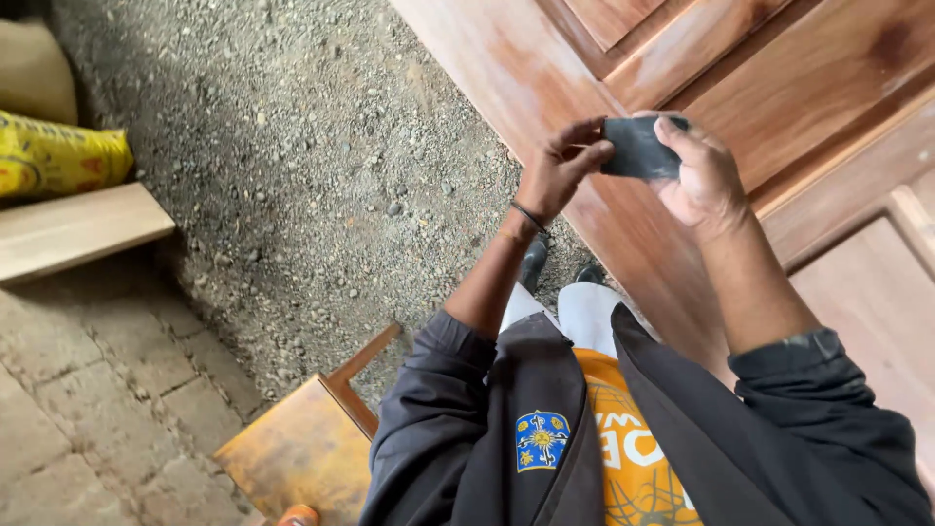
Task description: The person sands the surface of a large wooden door using a sanding block. They work systematically across the flat panels and the recessed grooves of the door, moving the sanding block back and forth to smooth the wood.
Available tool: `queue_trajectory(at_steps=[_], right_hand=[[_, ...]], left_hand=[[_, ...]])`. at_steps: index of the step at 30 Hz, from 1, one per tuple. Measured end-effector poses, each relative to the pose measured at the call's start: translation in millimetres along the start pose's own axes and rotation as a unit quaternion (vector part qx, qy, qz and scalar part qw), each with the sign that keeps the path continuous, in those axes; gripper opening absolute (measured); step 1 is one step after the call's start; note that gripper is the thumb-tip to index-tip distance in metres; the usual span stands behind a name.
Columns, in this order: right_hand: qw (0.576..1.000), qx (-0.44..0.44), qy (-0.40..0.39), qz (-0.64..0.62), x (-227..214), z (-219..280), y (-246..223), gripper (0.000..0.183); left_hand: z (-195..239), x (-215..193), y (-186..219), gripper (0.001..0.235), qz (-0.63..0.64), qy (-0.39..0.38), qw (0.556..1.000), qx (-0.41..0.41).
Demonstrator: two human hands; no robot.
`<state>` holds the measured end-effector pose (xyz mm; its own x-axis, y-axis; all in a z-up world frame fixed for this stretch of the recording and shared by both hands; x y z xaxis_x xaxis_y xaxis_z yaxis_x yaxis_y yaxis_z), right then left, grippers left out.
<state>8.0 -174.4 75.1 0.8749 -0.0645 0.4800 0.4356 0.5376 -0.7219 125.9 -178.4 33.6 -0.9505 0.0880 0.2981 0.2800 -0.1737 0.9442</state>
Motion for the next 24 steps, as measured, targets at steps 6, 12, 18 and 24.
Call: queue_trajectory(at_steps=[6,12,18,24], right_hand=[[0.990,-0.040,-0.136,0.002,5.1,41.7,-2.0,0.045],[0.958,-0.182,-0.176,0.134,4.8,82.8,-10.1,0.062],[0.854,-0.346,-0.078,0.382,-17.4,92.6,-43.8,0.008],[0.890,-0.291,-0.032,0.349,-53.2,67.0,-25.1,0.011]], left_hand=[[34.3,-2.1,-35.3,0.024,0.216,0.176,0.960,-0.029],[73.0,16.0,-59.9,0.035,0.348,0.226,0.909,-0.049],[114.2,58.9,-37.0,0.017,0.372,0.179,0.904,-0.110],[129.4,54.2,-40.8,0.020,0.249,0.181,0.950,-0.042]])
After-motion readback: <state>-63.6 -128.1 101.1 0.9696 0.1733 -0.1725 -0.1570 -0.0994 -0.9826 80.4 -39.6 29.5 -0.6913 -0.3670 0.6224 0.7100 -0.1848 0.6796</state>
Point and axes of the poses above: each hand's wrist, its own z-axis away from the middle knuckle, its own x-axis out of the palm, y = z × x, the point moved 10 cm from there along -z, towards the middle knuckle
